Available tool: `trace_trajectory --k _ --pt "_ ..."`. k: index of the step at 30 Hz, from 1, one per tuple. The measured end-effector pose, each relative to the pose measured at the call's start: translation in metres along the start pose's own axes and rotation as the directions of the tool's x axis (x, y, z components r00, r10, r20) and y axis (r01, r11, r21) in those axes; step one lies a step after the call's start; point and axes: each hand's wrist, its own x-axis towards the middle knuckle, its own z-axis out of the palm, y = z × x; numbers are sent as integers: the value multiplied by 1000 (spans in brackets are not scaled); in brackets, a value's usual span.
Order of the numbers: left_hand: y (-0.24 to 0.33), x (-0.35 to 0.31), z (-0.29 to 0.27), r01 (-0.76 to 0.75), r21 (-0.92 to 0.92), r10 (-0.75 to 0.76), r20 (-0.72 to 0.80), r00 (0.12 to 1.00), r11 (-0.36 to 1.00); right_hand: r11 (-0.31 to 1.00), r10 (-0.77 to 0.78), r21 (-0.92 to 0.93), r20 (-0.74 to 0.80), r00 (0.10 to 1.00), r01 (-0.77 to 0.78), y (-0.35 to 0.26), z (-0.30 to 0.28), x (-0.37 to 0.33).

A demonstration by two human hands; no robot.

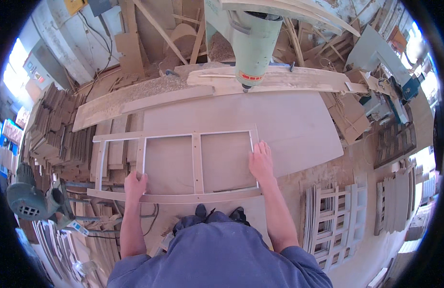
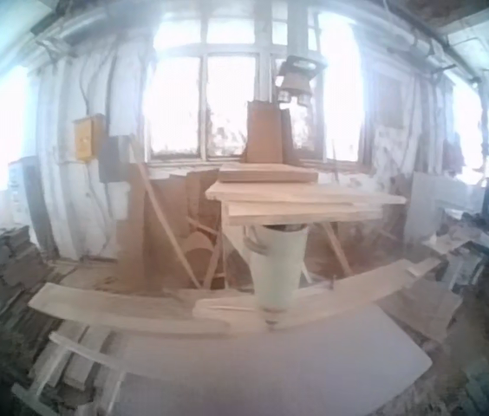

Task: The recorder is seen assembling and inspecting wooden window-like frames on a workbench.

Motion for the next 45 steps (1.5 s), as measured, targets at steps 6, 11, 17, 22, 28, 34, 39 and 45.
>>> trace_trajectory --k 6,11,17,22,28,34,39,45 --pt "-54 78 4 -41 210 60 -84 995 977 998 -58 -35 -83 995 55 -39 48 63" --pt "-57 126 10 -96 166 112 -89 990 981 996 -73 -55 -39 997 71 -43 73 119" --pt "-30 158 15 -7 156 17 -64 998 988 995 1 -95 6 1000 -1 -46 92 167" --pt "-11 163 16 21 367 30 -134 991 930 994 -69 -88 -4 998 68 -46 88 170" --pt "85 191 59 -684 -155 685 -53 726 713 989 -46 -143 -28 999 42 -44 98 171" --pt "149 208 116 -759 -505 907 144 396 411 990 -17 -142 -19 1000 14 -43 93 170" --pt "144 209 152 -648 -500 794 147 590 575 994 48 -105 84 995 -39 -43 91 169" --pt "159 206 164 -621 -469 754 170 635 628 995 52 -86 51 997 -47 -31 77 167"
